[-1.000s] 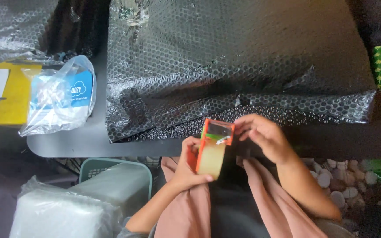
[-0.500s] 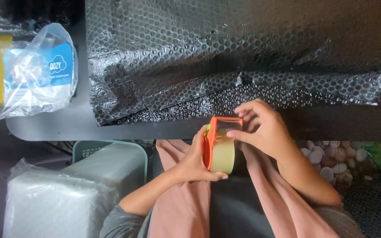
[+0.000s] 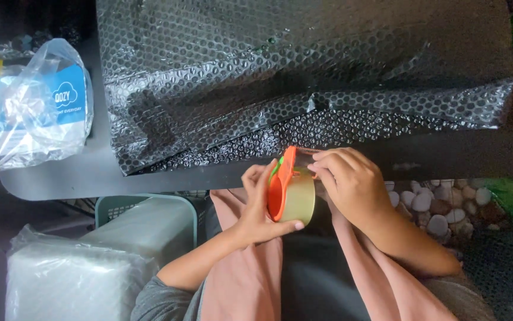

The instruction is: The person wraps a large rectangular item in black bubble wrap, folds the edges, and secures the package with clear adhesive tape using a handheld dispenser. The person repeatedly folds and tapes the bubble wrap to fully enclose the item.

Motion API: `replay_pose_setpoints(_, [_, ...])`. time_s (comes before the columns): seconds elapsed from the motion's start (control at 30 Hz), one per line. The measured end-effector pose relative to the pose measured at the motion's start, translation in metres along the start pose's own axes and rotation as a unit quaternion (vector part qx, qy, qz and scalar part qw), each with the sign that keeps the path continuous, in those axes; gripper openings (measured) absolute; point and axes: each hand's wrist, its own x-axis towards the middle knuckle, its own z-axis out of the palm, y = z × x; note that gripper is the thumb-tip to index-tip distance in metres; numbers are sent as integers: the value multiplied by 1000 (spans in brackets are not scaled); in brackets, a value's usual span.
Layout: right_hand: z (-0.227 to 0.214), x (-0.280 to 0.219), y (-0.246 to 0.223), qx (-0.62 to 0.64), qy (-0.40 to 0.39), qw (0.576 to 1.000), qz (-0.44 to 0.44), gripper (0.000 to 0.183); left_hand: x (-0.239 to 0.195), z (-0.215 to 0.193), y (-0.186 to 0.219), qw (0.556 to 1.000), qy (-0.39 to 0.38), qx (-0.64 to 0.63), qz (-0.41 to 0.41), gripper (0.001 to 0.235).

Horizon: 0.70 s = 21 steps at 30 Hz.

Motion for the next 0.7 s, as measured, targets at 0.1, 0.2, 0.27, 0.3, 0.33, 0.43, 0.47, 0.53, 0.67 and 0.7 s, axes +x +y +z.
replay_pose_setpoints(0.1, [3, -8, 4, -38, -10, 999, 10, 5, -7, -1, -12, 999, 28, 25, 15, 96])
replay_pose_setpoints(0.2, [3, -14, 7, -62, -31, 997, 37, 5, -15, 3, -41, 999, -16, 39, 30, 52])
replay_pose_setpoints(0.27, [-2, -14, 5, -64, -43, 995, 57, 4, -16, 4, -46, 997, -51, 46, 25, 41])
replay_pose_setpoints(0.3, [-7, -11, 3, -63, -60, 994, 71, 6, -12, 2, -39, 995, -70, 66, 17, 40])
replay_pose_setpoints(0.33, [-11, -9, 0, -61, -78, 992, 84, 9, -7, 0, -32, 992, -89, 85, 9, 39])
replay_pose_setpoints(0.43, [-31, -2, -4, 45, -117, 983, 133, 9, 3, -4, -21, 993, -106, 50, 6, 32])
replay_pose_setpoints(0.47, [-36, 3, -8, 45, -117, 983, 135, 9, 4, -5, -21, 993, -108, 49, 6, 32])
replay_pose_setpoints(0.53, [-47, 13, -16, 86, -115, 976, 165, 11, 8, -7, -23, 988, -143, 47, 26, 29])
replay_pose_setpoints(0.67, [-47, 8, 1, 159, -106, 961, 199, 20, 14, -11, -23, 984, -174, 25, 38, 34])
replay_pose_setpoints(0.7, [-47, 8, 5, 170, -96, 959, 206, 17, 21, -13, -10, 981, -188, 23, 50, 41])
